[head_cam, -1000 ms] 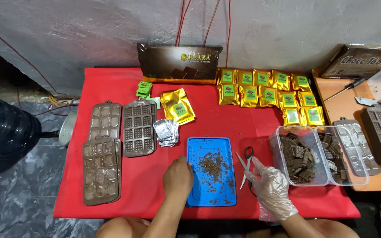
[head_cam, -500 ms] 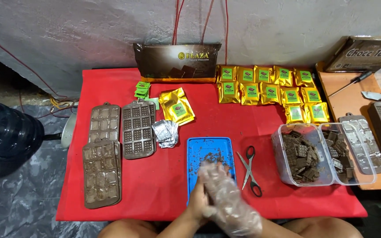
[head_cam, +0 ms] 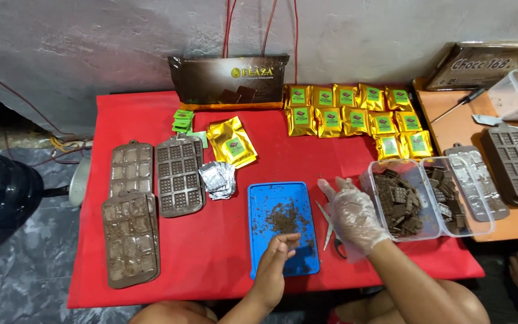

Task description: A person breaks chocolate bars into pieces, sorts them into a container, and uses a tool to scrape a work tray.

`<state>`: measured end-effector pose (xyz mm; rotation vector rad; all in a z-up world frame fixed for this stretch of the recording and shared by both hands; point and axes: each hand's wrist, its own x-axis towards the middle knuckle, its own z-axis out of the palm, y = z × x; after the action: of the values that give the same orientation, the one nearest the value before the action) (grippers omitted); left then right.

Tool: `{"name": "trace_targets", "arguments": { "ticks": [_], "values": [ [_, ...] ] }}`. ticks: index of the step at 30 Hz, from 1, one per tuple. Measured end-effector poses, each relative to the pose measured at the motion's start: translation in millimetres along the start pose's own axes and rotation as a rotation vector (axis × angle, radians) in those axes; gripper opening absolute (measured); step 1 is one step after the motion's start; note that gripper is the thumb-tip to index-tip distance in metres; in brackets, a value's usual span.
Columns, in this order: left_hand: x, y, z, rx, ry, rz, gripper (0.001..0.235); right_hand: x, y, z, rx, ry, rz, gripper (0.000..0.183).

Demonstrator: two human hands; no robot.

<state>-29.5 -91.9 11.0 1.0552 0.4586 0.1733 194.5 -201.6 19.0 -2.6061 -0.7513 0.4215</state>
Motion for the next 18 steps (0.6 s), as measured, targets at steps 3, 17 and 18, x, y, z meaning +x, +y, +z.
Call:
{"name": "trace_targets", "arguments": {
  "ticks": [3,17,18],
  "values": [
    [-3,-1,9,0.179,-0.02,-0.144,0.047,20,34,8,-0.805,-0.289,-0.207,0.082],
    [-33,-28,48,0.577,-0.357,-0.371,0.03,41,3,-10,-1.377,-0.29,-0.737,0.027],
    [-33,-32,50,0.579,-0.353,-0.37,0.03,41,1,-12,-1.376,-0.287,-0.74,0.027]
  ]
}}
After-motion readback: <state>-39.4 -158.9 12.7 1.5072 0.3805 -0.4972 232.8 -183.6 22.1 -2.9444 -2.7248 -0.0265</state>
